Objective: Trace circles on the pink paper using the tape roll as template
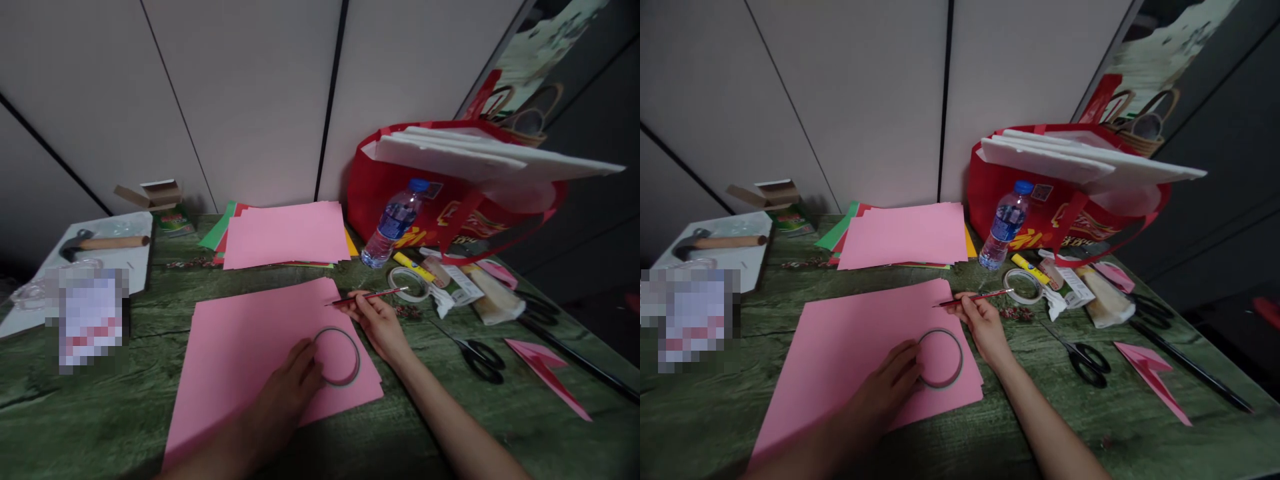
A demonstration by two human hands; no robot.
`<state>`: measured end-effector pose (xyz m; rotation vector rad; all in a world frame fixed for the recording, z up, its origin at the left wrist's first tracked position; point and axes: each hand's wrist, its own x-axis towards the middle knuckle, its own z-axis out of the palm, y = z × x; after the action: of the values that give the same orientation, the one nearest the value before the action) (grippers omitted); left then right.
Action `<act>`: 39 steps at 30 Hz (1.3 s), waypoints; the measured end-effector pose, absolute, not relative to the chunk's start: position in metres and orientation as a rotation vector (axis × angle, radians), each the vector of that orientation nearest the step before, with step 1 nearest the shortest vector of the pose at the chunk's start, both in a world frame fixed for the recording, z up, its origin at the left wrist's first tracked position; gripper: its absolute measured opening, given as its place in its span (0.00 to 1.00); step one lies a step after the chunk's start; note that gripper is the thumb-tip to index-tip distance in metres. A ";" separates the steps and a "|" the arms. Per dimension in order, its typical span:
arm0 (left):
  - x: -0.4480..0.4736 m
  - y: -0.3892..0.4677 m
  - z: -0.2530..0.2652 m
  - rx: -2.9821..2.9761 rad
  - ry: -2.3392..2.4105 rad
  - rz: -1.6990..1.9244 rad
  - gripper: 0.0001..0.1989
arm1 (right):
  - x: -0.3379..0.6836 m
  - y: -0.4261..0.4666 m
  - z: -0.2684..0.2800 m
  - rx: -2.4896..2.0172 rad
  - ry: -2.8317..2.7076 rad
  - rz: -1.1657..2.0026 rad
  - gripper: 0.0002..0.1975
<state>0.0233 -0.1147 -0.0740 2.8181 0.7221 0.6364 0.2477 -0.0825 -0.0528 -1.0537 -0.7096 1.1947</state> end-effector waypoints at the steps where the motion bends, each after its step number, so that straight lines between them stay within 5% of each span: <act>1: 0.023 -0.115 -0.074 2.816 0.728 0.619 0.15 | 0.248 -0.083 -0.052 -1.051 -0.698 1.193 0.17; 39: 0.022 -0.115 -0.066 2.790 0.704 0.606 0.20 | 0.261 -0.101 -0.033 -1.105 -0.775 1.220 0.14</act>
<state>0.0217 -0.1154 -0.0665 2.7898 0.7035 0.6059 0.2606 -0.1012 -0.0329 -1.1046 -0.7749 1.2201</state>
